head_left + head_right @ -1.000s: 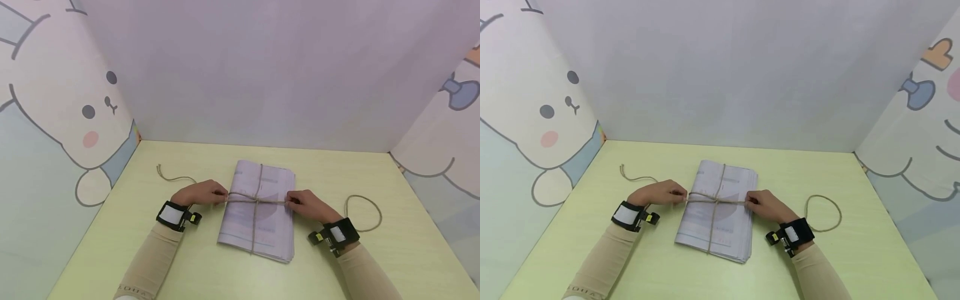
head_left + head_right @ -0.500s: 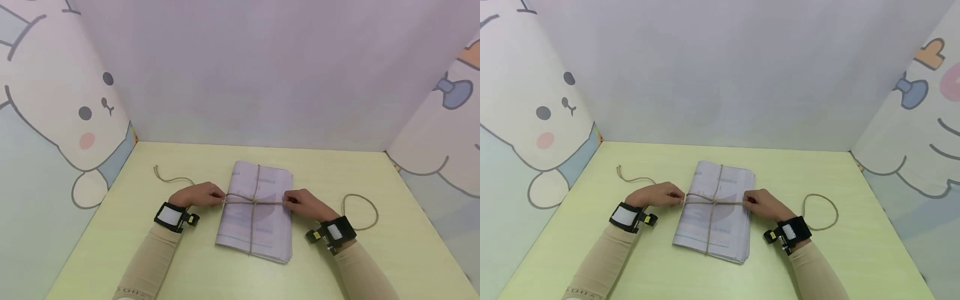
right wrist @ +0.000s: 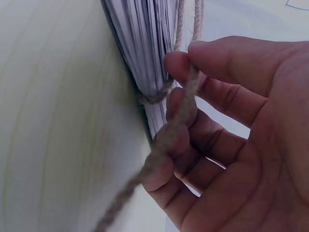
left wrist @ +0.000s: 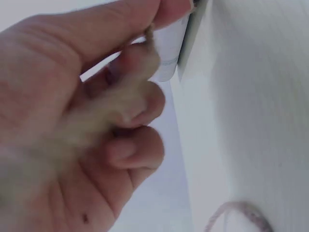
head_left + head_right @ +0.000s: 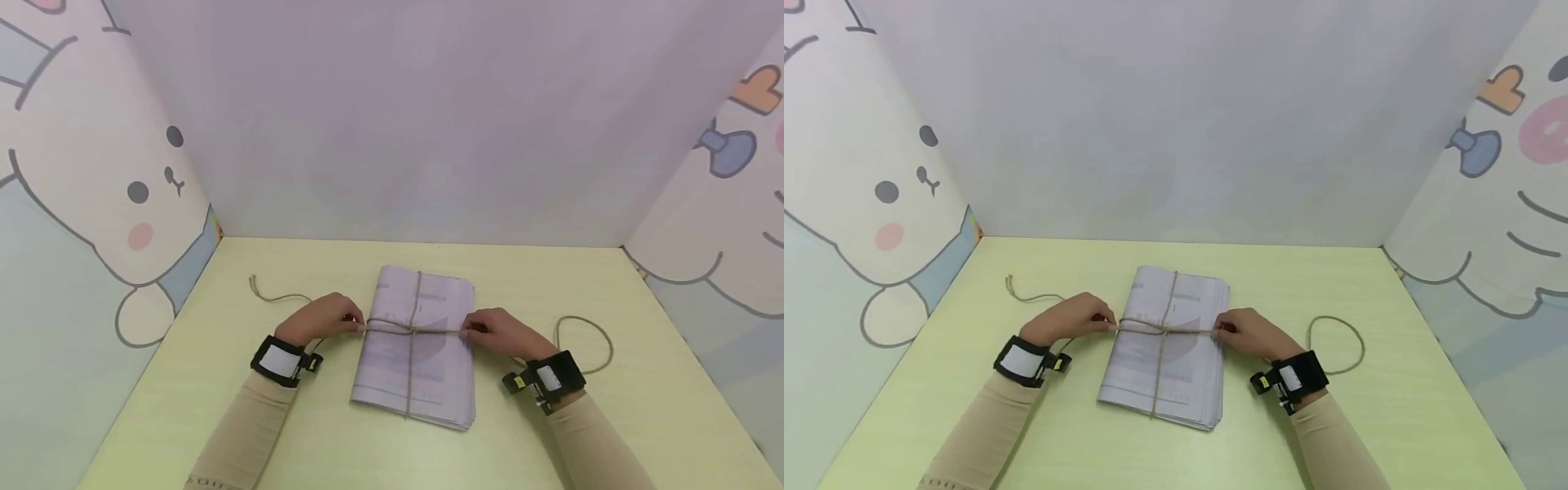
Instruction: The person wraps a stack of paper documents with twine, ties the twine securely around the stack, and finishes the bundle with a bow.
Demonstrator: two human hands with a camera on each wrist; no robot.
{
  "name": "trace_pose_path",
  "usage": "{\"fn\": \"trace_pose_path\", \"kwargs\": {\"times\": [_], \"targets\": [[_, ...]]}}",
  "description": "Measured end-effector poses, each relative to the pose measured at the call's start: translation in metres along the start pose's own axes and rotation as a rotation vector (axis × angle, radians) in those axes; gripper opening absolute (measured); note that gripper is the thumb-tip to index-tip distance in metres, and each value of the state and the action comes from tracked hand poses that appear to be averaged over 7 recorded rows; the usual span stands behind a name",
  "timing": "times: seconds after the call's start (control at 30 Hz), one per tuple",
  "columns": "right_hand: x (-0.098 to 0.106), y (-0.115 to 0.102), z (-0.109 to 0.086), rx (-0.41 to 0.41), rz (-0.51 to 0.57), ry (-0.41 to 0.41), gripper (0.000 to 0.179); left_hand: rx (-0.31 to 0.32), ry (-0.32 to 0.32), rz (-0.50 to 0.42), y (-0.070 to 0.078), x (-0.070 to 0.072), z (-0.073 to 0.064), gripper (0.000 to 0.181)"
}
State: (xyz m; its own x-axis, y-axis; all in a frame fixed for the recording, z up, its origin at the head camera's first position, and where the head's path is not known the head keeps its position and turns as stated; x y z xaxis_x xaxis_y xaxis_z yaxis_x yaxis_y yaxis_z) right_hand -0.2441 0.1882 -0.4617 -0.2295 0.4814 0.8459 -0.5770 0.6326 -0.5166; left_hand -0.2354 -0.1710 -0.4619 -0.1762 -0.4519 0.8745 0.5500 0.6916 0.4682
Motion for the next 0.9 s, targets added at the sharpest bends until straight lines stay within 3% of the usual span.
{"fn": "trace_pose_path", "kwargs": {"times": [0.1, 0.2, 0.43, 0.67, 0.77, 0.9], "targets": [[0.003, 0.0, 0.0, 0.009, -0.013, 0.003, 0.007, -0.007, 0.015, 0.006, 0.005, -0.001, 0.002, 0.016], [0.005, -0.001, 0.0, -0.004, 0.004, -0.003, 0.007, -0.02, 0.05, -0.079, 0.01, 0.0, 0.005, 0.021], [0.004, -0.001, -0.001, -0.043, 0.021, -0.019, 0.008, -0.023, 0.21, -0.476, 0.027, -0.006, 0.015, 0.02], [0.003, -0.004, -0.002, -0.075, 0.031, -0.014, 0.01, 0.097, 0.337, -0.794, 0.042, -0.022, 0.024, 0.019], [0.001, -0.003, -0.002, -0.075, 0.034, -0.012, 0.01, 0.107, 0.372, -0.85, 0.045, -0.026, 0.025, 0.017], [-0.001, -0.002, -0.003, -0.075, 0.034, -0.008, 0.009, 0.08, 0.402, -0.819, 0.048, -0.029, 0.026, 0.017]]}}
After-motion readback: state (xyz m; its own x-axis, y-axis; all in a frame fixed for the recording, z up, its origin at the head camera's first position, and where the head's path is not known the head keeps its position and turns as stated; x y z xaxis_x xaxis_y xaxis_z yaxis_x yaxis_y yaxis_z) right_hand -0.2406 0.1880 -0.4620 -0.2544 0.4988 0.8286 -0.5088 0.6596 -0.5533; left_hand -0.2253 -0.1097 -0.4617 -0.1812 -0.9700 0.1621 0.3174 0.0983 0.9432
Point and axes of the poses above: each hand's wrist, its own z-axis towards the middle knuckle, its own x-axis out of the back of the hand, y = z × x, the point moved 2 cm from there along z, towards the middle knuckle, and after that the axes turned 11 degrees about y, right-handed, at the moved point
